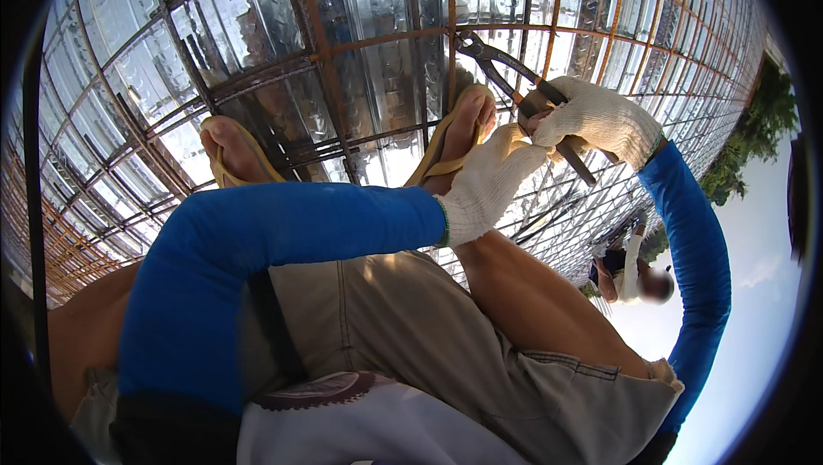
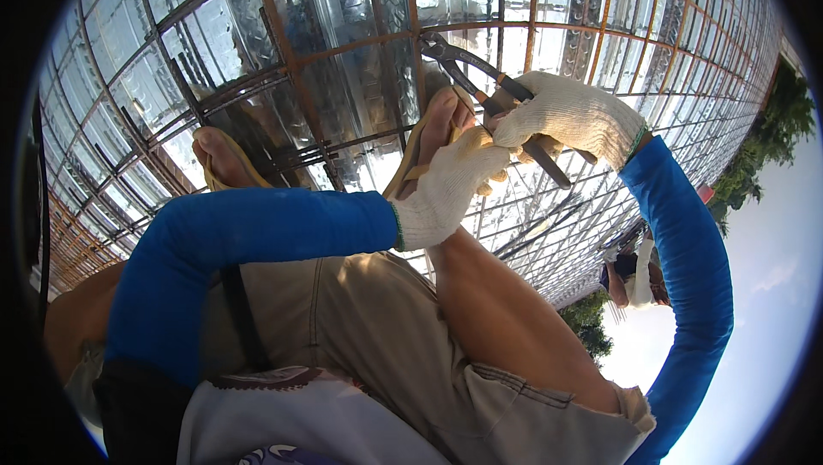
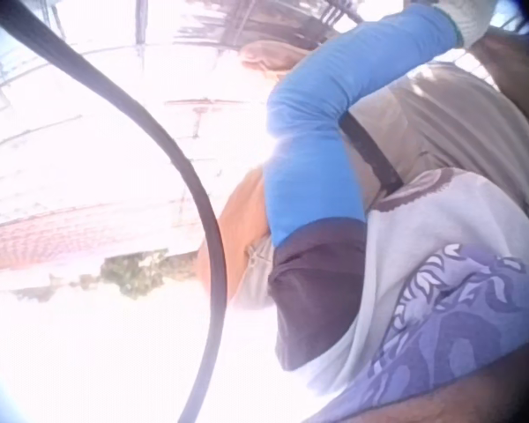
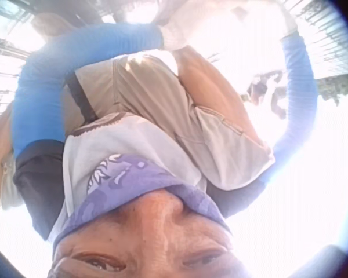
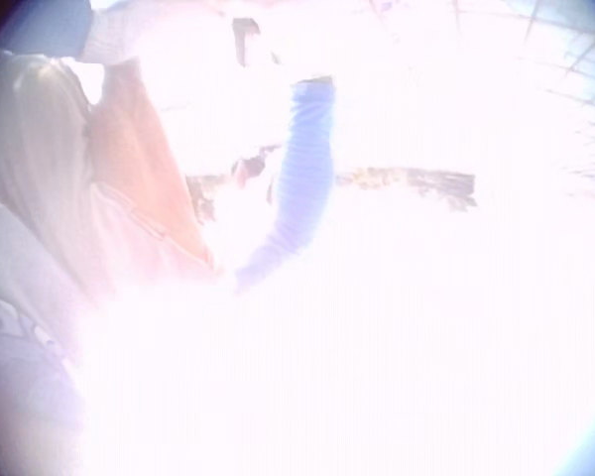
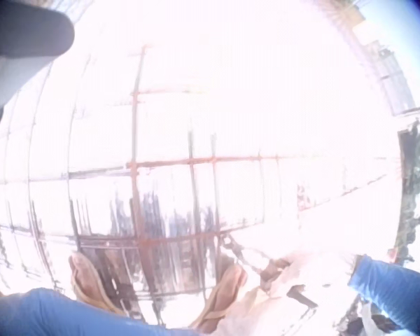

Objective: The person works on a metal scaffolding structure, using pliers to twist and secure wire ties at the joints of the metal frame. The camera is mounted facing the worker's feet and the underside of the structure, showing the repetitive process of fastening the grid.

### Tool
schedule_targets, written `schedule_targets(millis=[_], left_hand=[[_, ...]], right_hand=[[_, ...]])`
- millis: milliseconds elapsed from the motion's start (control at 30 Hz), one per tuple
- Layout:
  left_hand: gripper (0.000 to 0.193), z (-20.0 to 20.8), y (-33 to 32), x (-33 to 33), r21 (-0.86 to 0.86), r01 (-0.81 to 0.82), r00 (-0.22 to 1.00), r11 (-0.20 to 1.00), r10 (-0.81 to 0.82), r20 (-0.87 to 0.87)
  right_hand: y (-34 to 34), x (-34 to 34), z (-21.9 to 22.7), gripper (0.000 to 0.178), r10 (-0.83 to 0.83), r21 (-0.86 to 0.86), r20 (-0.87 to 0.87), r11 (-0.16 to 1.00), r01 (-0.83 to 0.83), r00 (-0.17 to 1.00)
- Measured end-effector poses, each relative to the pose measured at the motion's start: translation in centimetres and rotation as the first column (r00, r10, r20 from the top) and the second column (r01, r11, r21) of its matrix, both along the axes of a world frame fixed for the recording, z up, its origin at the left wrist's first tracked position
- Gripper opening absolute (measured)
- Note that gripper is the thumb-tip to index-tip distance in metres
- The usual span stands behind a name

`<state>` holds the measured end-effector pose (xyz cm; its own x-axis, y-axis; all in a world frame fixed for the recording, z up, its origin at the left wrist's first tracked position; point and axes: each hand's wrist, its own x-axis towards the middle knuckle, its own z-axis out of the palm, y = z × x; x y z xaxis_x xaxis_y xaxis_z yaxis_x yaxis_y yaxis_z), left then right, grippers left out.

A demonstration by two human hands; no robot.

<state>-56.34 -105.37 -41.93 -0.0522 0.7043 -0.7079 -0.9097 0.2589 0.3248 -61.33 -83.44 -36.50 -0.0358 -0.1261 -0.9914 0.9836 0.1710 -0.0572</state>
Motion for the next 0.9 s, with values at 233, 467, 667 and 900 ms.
schedule_targets(millis=[233,467,667,900], left_hand=[[0.06,-2.3,2.2,-5.7,-0.288,-0.125,0.981,0.95,0.161,0.105],[0.036,0.0,7.7,-6.8,-0.46,-0.423,0.725,0.781,0.596,0.345],[0.026,-1.3,8.9,-4.6,-0.417,-0.629,0.562,0.656,0.755,0.339],[0.03,-1.6,10.0,-4.5,-0.561,-0.525,0.635,0.64,0.733,0.241]], right_hand=[[1.1,0.8,-0.7,0.041,-0.026,-0.063,0.069,0.998,0.031,0.997],[1.4,-0.8,-0.1,0.079,0.101,-0.048,0.051,0.994,-0.098,0.994],[0.8,0.8,1.5,0.111,0.639,0.195,-0.146,0.767,-0.611,0.755],[-4.5,5.7,3.1,0.048,0.933,0.802,0.126,0.103,-0.588,0.336]])
